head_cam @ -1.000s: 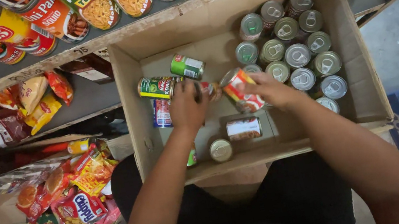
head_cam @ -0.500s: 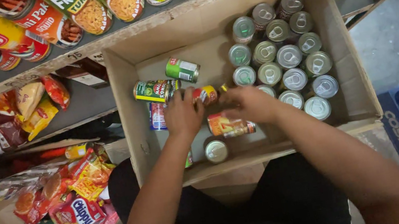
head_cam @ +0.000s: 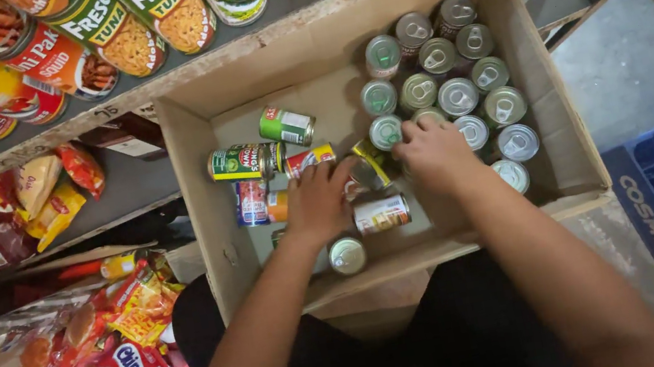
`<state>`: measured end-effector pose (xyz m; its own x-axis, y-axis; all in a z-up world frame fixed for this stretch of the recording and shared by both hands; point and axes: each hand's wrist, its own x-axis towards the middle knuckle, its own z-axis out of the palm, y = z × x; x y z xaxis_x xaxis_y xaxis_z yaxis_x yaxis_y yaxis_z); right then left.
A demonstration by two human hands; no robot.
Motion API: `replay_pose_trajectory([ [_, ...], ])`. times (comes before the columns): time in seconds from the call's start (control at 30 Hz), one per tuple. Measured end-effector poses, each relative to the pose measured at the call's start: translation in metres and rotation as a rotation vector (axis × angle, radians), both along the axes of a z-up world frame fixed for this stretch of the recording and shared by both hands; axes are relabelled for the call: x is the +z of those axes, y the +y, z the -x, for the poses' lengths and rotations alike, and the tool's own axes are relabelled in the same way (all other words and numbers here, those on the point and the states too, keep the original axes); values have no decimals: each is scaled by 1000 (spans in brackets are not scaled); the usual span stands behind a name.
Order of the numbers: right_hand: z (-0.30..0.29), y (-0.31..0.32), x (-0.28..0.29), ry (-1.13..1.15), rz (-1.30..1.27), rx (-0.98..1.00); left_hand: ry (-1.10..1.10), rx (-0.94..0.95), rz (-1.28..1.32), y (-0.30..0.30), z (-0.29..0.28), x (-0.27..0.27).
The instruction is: Stocking canned goods from a cardboard box onto store shelves.
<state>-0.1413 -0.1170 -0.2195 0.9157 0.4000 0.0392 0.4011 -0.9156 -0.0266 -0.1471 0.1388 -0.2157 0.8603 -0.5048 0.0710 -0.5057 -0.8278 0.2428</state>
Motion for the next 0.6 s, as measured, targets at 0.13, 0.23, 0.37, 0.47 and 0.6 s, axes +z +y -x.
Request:
replay_pose_trajectory([
  [0.13, 1, 5, 27, 14, -19, 6, -29, 5, 42, 3, -1, 3],
  [0.23, 2, 4, 57, 143, -191, -57, 147, -32, 137, 7, -4, 17],
  [0.37, 4, 6, 76, 197, -625, -66, 391, 182, 140, 18, -8, -2],
  [0.47, 4, 8, 82, 191, -788, -61, 159, 273, 83, 23, -15, -9],
  [0.6, 3, 14, 74, 146, -857, 10, -207, 213, 20, 25, -25, -28],
])
